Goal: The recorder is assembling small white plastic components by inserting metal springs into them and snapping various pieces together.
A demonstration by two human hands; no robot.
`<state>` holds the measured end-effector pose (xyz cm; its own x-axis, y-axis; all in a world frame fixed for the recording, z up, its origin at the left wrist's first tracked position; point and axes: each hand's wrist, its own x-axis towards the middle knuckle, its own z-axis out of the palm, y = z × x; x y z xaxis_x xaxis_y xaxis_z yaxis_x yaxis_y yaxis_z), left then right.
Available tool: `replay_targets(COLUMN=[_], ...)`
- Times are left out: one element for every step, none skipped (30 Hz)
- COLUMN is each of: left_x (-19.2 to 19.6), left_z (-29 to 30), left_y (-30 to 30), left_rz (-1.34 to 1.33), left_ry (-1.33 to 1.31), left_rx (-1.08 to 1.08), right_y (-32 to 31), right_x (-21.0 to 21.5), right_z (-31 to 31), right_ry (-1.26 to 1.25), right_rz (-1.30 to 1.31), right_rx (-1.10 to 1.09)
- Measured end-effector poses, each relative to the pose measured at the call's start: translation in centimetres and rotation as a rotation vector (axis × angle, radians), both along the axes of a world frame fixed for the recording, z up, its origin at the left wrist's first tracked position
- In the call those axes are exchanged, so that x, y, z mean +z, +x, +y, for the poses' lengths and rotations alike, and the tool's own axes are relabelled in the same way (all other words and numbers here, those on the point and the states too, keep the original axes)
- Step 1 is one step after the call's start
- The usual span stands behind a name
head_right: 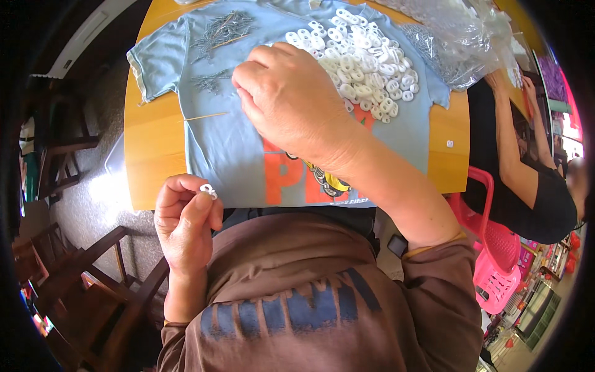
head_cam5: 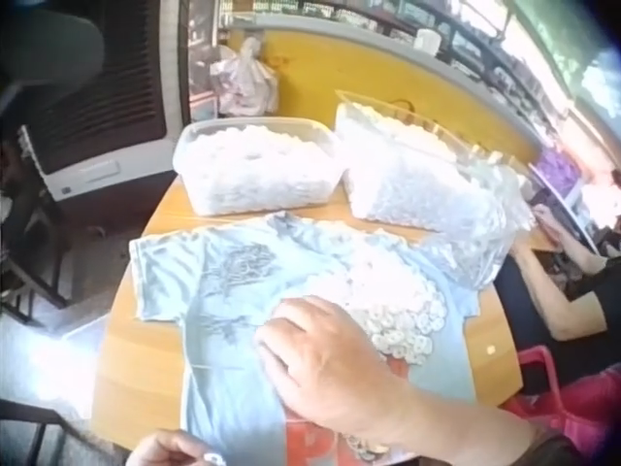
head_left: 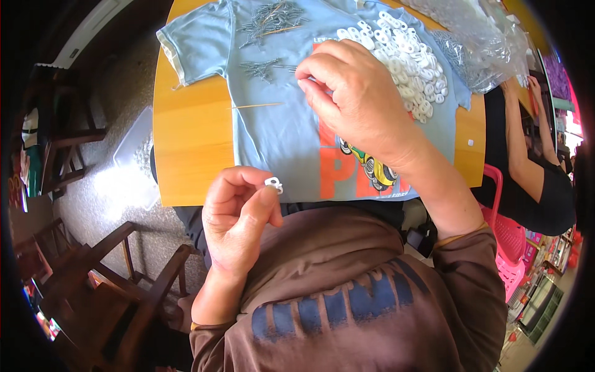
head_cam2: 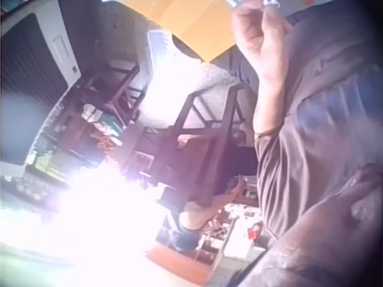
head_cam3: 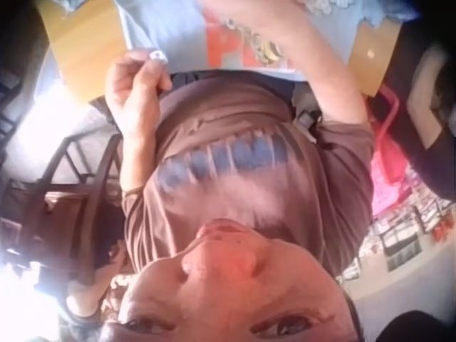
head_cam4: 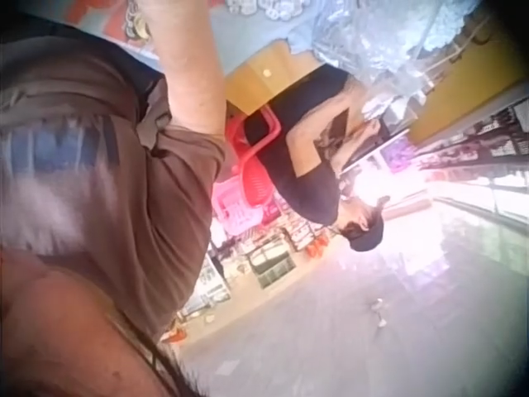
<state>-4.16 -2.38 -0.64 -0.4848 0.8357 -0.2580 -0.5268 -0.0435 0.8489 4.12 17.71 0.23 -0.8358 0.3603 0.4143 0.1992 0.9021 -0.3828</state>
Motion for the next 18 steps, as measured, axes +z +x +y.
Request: replay_targets(left_x=[-0.02, -0.01, 0.05, 0.02, 0.03, 0.07, 0.13, 0.16, 0.16, 0.14, 0.13, 0.13, 0.13, 0.12, 0.12, 0.13, 0.15, 0.17], left_z=[0.0, -0.02, -0.05, -0.04, -0.02, 0.01, 0.02, 0.02, 0.01, 0.01, 0.0, 0.02, 0.04, 0.06, 0.07, 0.08, 0.09, 0.09], left_y=[-0.01, -0.02, -0.01, -0.01, 0.0, 0.01, 0.06, 0.08, 0.09, 0.1, 0.11, 0.13, 0.13, 0.11, 0.08, 0.05, 0.03, 0.02], left_rz=[0.001, 0.002, 0.005, 0.006, 0.008, 0.01, 0.005, -0.001, 0.0, -0.002, -0.003, -0.003, -0.006, -0.009, -0.009, -0.008, -0.008, -0.008], left_ry=[0.008, 0.015, 0.017, 0.02, 0.024, 0.024, 0.02, 0.016, 0.016, 0.016, 0.016, 0.016, 0.017, 0.018, 0.017, 0.016, 0.015, 0.015], left_rx=[-0.008, -0.015, -0.014, -0.016, -0.018, -0.017, -0.011, -0.006, -0.005, -0.006, -0.006, -0.006, -0.005, -0.004, -0.005, -0.008, -0.011, -0.011], right_y=[-0.01, -0.06, -0.12, -0.17, -0.2, -0.21, -0.23, -0.25, -0.28, -0.28, -0.28, -0.28, -0.29, -0.32, -0.36, -0.39, -0.45, -0.53], right_x=[0.18, 0.24, 0.23, 0.11, -0.06, -0.26, -0.37, -0.35, -0.33, -0.32, -0.33, -0.34, -0.36, -0.36, -0.35, -0.31, -0.23, -0.1], right_z=[0.02, 0.04, 0.1, 0.19, 0.26, 0.31, 0.32, 0.32, 0.31, 0.32, 0.32, 0.32, 0.33, 0.33, 0.34, 0.35, 0.41, 0.53], right_ry=[0.016, 0.017, 0.018, 0.019, 0.021, 0.027, 0.033, 0.033, 0.04, 0.047, 0.047, 0.046, 0.045, 0.044, 0.033, 0.022, 0.022, 0.026], right_rz=[0.007, 0.009, -0.022, -0.053, -0.051, -0.052, -0.054, -0.052, -0.053, -0.053, -0.053, -0.053, -0.053, -0.053, -0.045, -0.038, -0.038, -0.052], right_rx=[-0.016, -0.015, -0.018, -0.022, -0.021, -0.024, -0.026, -0.025, -0.025, -0.025, -0.025, -0.011, 0.002, 0.002, 0.002, 0.003, 0.003, 0.009])
